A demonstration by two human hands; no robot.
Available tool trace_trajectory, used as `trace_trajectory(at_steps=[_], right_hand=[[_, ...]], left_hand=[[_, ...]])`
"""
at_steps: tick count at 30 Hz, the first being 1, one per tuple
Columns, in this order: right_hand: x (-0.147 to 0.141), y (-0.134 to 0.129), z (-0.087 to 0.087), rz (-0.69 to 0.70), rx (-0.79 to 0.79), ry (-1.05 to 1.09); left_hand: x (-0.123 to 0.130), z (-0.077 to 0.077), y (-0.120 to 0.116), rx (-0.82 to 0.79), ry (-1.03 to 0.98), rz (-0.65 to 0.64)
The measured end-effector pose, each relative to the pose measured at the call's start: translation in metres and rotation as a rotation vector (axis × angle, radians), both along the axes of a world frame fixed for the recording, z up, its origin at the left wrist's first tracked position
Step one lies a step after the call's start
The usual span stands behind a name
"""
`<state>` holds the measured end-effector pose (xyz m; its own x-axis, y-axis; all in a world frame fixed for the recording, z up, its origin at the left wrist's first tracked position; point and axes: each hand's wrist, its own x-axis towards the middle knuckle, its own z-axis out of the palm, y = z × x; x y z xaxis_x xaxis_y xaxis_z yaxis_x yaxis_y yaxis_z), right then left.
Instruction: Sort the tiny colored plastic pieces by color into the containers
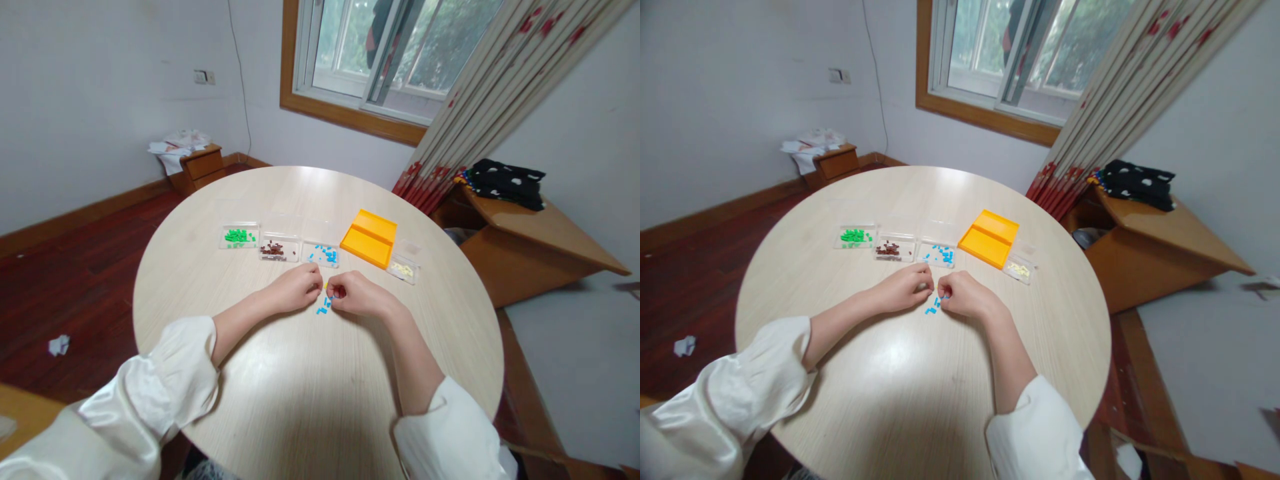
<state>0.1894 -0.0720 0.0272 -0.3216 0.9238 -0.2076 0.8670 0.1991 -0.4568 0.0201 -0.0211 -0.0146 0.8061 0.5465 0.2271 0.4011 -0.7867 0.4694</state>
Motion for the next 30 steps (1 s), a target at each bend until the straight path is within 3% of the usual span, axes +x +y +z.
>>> trace_trajectory(at_steps=[20, 27, 30], right_hand=[[0.001, -0.001, 0.002, -0.003, -0.008, -0.006], [0.006, 0.002, 0.001, -0.018, -0.059, 0.148], [0.008, 0.007, -0.003, -0.095, 0.013, 0.289]], left_hand=[[-0.001, -0.002, 0.003, -0.011, -0.046, 0.069], [0.000, 0.002, 0.002, -0.061, -0.022, 0.157], [0.000, 0.004, 0.002, -0.054, -0.044, 0.190]])
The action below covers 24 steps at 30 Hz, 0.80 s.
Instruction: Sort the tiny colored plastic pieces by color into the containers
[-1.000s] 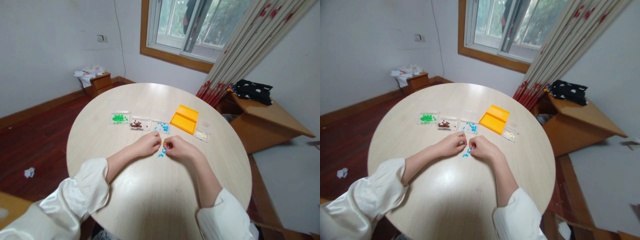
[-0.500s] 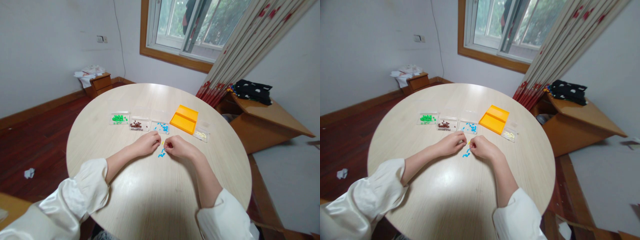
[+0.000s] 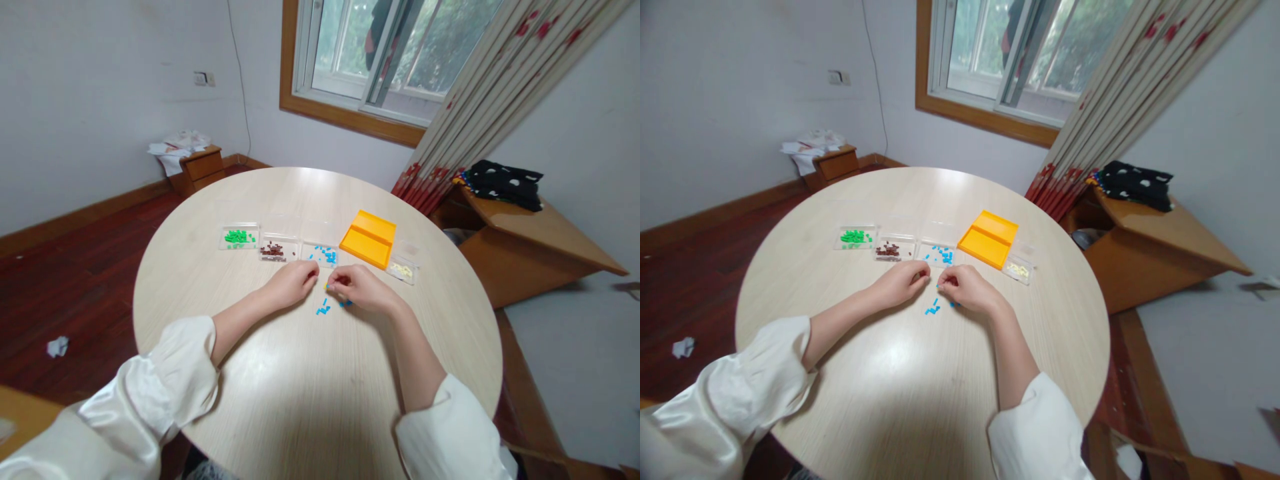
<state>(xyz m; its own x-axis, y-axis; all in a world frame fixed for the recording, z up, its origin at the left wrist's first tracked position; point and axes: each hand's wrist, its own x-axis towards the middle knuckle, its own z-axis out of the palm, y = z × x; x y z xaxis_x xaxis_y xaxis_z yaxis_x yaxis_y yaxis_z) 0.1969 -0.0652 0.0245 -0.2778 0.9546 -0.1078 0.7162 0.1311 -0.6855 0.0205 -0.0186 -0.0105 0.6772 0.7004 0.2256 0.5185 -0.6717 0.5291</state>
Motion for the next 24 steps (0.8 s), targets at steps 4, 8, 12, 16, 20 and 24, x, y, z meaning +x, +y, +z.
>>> trace_trajectory(at_steps=[4, 8, 12, 16, 20, 24], right_hand=[[0.002, 0.014, -0.013, -0.311, 0.259, 0.196], [0.004, 0.024, -0.027, -0.539, 0.440, 0.289], [0.007, 0.026, -0.031, -0.553, 0.436, 0.297], [0.006, 0.022, -0.025, -0.491, 0.373, 0.255], [0.001, 0.016, -0.021, -0.302, 0.252, 0.153], [-0.003, 0.008, -0.018, -0.081, 0.115, 0.076]], left_hand=[[-0.001, 0.003, 0.002, 0.013, -0.023, 0.051], [-0.004, 0.004, 0.002, 0.018, -0.056, 0.102], [-0.006, 0.001, 0.007, 0.047, -0.118, 0.153], [-0.007, -0.002, 0.016, 0.117, -0.187, 0.210], [-0.005, -0.004, 0.025, 0.181, -0.197, 0.268], [-0.003, -0.006, 0.028, 0.182, -0.140, 0.265]])
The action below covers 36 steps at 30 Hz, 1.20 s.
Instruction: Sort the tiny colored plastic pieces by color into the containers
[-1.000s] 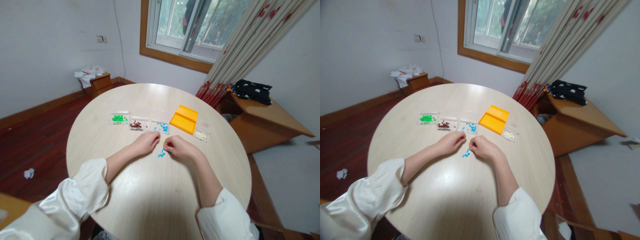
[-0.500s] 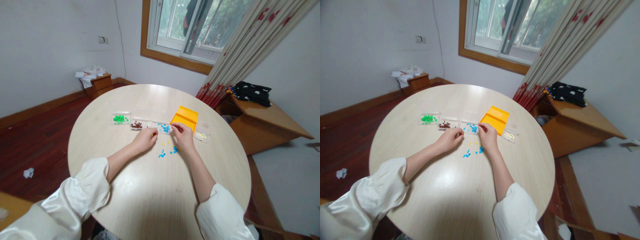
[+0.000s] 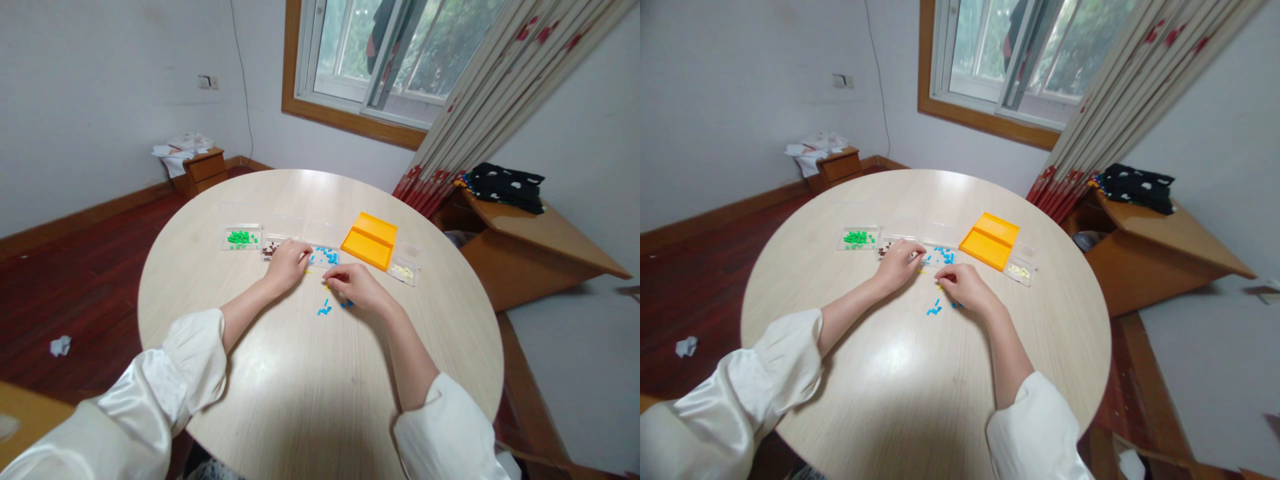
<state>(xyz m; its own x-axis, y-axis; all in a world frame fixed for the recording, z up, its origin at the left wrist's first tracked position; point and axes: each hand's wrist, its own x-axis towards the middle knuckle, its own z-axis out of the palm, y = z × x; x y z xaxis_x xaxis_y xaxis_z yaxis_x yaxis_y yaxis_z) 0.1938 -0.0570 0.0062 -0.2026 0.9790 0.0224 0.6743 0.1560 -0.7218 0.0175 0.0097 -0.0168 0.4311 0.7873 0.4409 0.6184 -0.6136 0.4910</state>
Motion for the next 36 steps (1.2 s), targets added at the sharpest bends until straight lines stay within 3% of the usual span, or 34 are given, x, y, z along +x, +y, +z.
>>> trace_trajectory(at_steps=[8, 14, 18, 26, 32, 36], right_hand=[[0.001, -0.008, 0.016, 0.168, -0.129, -0.118], [-0.001, -0.010, 0.016, 0.226, -0.170, -0.231], [0.000, -0.011, 0.017, 0.207, -0.168, -0.238], [0.009, -0.008, 0.017, 0.044, -0.071, -0.170], [0.009, -0.006, 0.017, 0.021, 0.050, -0.159], [0.010, -0.005, 0.017, 0.068, 0.006, -0.191]], left_hand=[[0.002, -0.001, -0.004, 0.019, -0.005, -0.081], [0.000, 0.004, -0.010, 0.006, -0.009, -0.112], [-0.002, 0.009, -0.017, -0.069, 0.023, -0.237], [-0.004, 0.019, -0.031, -0.319, 0.194, -0.615], [-0.001, 0.016, -0.035, -0.301, 0.270, -0.723], [0.000, 0.013, -0.035, -0.303, 0.246, -0.758]])
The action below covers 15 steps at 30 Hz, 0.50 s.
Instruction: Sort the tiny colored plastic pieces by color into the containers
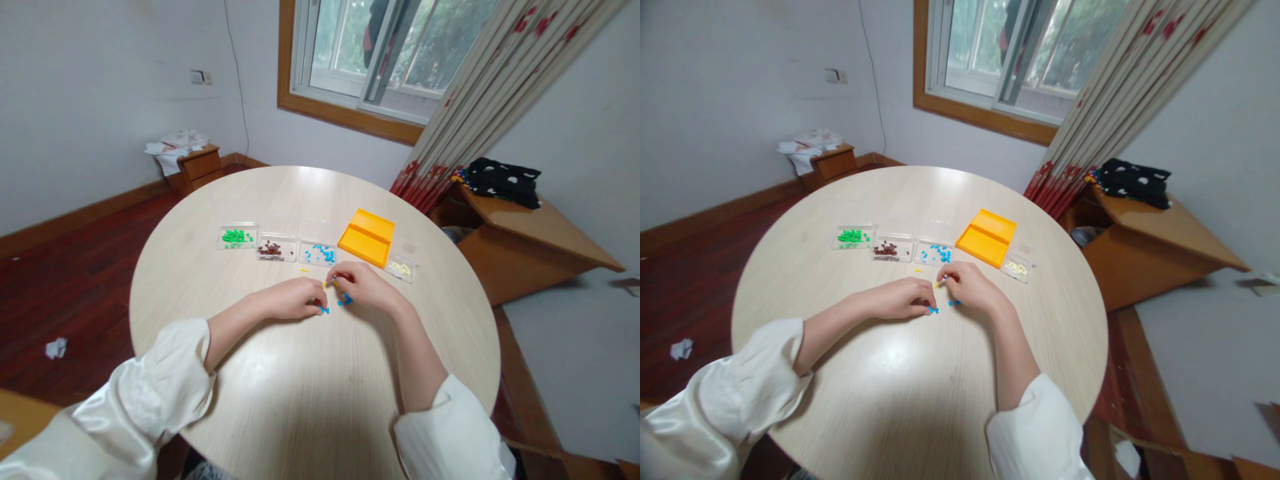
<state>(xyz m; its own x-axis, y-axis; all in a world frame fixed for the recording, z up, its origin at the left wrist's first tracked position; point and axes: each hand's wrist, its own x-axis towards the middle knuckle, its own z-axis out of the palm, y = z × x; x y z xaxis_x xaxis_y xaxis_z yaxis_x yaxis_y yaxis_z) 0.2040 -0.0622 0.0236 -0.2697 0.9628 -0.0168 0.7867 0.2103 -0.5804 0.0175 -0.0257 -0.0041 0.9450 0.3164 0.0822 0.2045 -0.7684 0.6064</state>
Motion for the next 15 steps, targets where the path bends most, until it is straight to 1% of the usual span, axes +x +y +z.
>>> trace_trajectory(at_steps=[4, 7, 12, 15], right_hand=[[0.003, -0.002, 0.001, 0.053, -0.157, -0.035], [0.002, -0.005, 0.004, 0.082, -0.231, -0.043], [-0.005, -0.010, 0.011, 0.136, -0.263, -0.080], [-0.011, -0.011, 0.009, 0.149, -0.262, -0.102]], left_hand=[[-0.001, 0.000, 0.001, 0.024, 0.003, 0.022], [-0.002, 0.000, 0.004, 0.049, 0.012, 0.059], [-0.002, -0.004, 0.010, 0.102, -0.009, 0.143], [-0.002, -0.007, 0.013, 0.107, -0.029, 0.179]])
